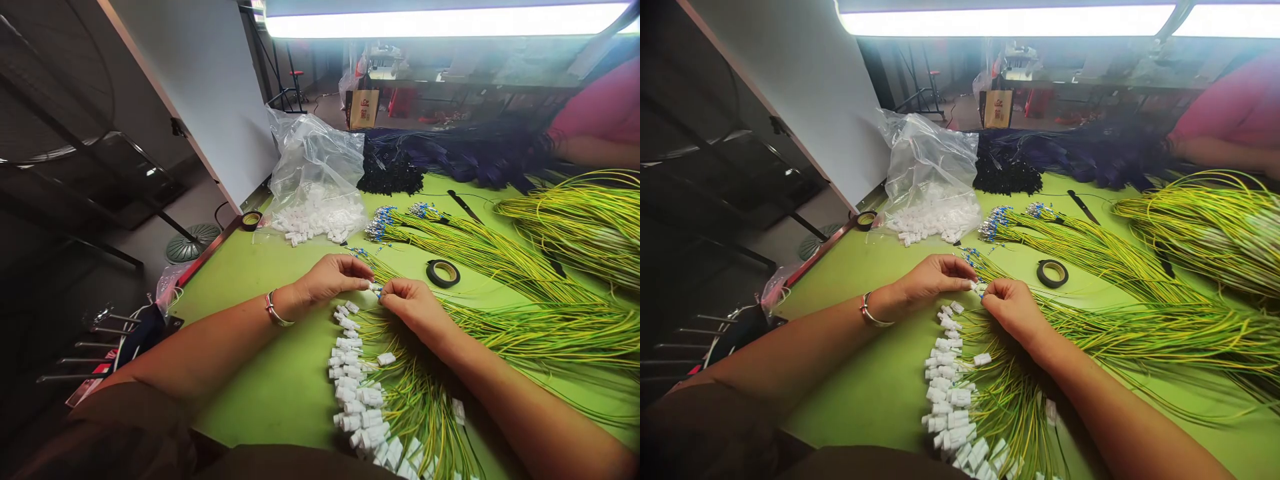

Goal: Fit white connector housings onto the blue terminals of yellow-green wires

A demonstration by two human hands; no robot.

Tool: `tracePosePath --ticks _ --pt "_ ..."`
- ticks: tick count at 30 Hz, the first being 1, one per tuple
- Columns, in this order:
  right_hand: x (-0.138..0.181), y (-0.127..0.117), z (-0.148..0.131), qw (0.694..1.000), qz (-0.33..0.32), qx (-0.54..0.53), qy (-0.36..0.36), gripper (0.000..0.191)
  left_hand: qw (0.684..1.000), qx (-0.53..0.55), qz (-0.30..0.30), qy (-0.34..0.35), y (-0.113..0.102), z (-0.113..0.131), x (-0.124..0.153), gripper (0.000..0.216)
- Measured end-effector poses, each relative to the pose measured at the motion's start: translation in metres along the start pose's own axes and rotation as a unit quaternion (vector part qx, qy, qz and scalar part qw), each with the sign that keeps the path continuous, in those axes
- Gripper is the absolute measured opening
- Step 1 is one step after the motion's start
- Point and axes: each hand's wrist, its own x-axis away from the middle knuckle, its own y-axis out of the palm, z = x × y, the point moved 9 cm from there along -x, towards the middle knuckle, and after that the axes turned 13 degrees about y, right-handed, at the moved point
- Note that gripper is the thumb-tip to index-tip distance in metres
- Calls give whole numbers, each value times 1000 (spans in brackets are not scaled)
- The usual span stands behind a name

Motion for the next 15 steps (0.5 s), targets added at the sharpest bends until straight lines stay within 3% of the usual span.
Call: tracePosePath --ticks 3,8,15 --pt "1 0 -2 1000 1 9 -6 14 999 -32 -32 9 7 4 1 24" --pt "3 3 -4 1000 -10 -2 -21 16 998 -48 -37 19 11 4 1 23" --pt "4 12 6 995 -76 -54 46 21 1000 -1 -5 -7 10 -7 4 29"
